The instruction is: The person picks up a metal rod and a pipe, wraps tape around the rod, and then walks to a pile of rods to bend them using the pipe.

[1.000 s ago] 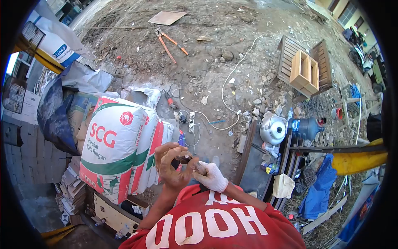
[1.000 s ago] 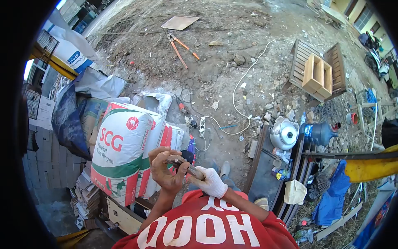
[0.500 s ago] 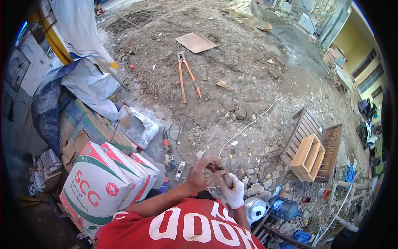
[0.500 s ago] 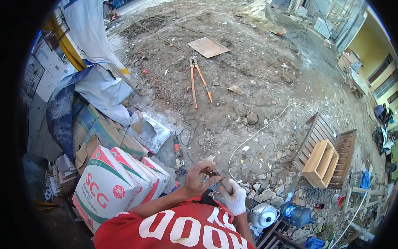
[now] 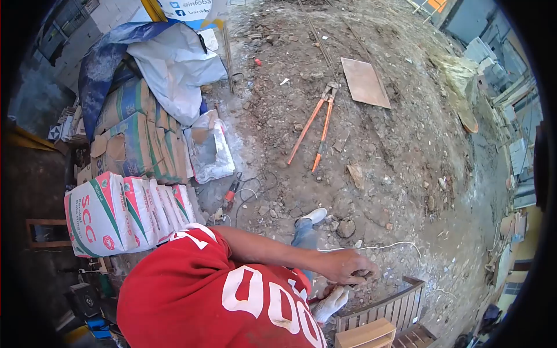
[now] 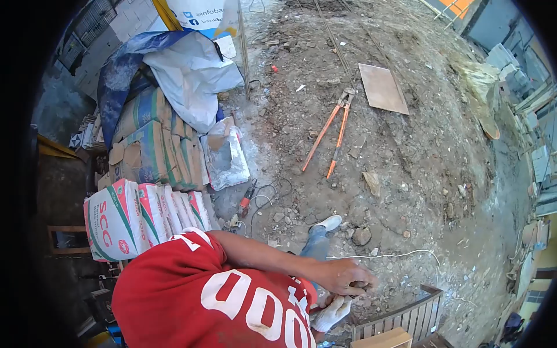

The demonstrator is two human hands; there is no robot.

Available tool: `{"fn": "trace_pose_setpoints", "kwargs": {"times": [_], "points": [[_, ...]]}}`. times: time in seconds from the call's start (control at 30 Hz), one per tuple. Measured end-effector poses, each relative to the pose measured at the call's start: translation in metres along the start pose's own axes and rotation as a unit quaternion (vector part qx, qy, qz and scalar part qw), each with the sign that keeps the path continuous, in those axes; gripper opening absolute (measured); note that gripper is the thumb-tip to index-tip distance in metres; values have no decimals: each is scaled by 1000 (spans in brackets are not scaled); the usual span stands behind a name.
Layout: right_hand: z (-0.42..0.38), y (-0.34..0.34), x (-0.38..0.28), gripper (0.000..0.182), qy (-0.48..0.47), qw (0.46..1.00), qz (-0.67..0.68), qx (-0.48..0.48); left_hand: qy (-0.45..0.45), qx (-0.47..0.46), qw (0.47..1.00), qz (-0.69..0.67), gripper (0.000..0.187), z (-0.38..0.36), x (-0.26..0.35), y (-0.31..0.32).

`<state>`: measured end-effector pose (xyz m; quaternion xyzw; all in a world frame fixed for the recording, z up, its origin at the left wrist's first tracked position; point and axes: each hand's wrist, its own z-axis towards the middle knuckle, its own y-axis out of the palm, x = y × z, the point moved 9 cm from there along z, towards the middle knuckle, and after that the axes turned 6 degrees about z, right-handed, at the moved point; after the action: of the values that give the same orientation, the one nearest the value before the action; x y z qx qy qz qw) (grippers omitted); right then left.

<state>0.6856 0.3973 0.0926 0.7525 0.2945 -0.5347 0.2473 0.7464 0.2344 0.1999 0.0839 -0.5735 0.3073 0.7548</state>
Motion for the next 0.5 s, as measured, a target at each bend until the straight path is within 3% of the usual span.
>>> {"fn": "trace_pose_setpoints", "kwargs": {"times": [0.03, 0.07, 0.13, 0.2, 0.27, 0.33, 0.4, 0.5], "points": [[36, 21, -3, 24, 29, 995, 57, -75, 39, 93, 993, 62, 28, 16, -11, -26], [69, 22, -17, 24, 37, 995, 55, -77, 31, 95, 993, 61, 28, 38, -16, -42], [132, 60, -34, 22, 77, 983, -40, -163, -184, -13, 983, 17, 27, 74, -59, -80], [183, 97, -77, 19, 89, 972, -41, -212, -164, 38, 985, -30, 21, 108, -61, -127], [220, 144, -118, 19, 73, 940, -115, -312, -118, 88, 988, 44, 20, 134, -61, -168], [265, 175, -150, 34, -106, 920, -192, -325, -147, 124, 979, 65, 19, 153, -69, -201], [297, 210, -178, 46, -89, 893, -220, -382, -137, 158, 968, 141, 18, 169, -83, -228], [353, 243, -173, 50, -98, 880, -233, -402, -196, 261, 945, 17, 18, 185, -125, -260]]}}
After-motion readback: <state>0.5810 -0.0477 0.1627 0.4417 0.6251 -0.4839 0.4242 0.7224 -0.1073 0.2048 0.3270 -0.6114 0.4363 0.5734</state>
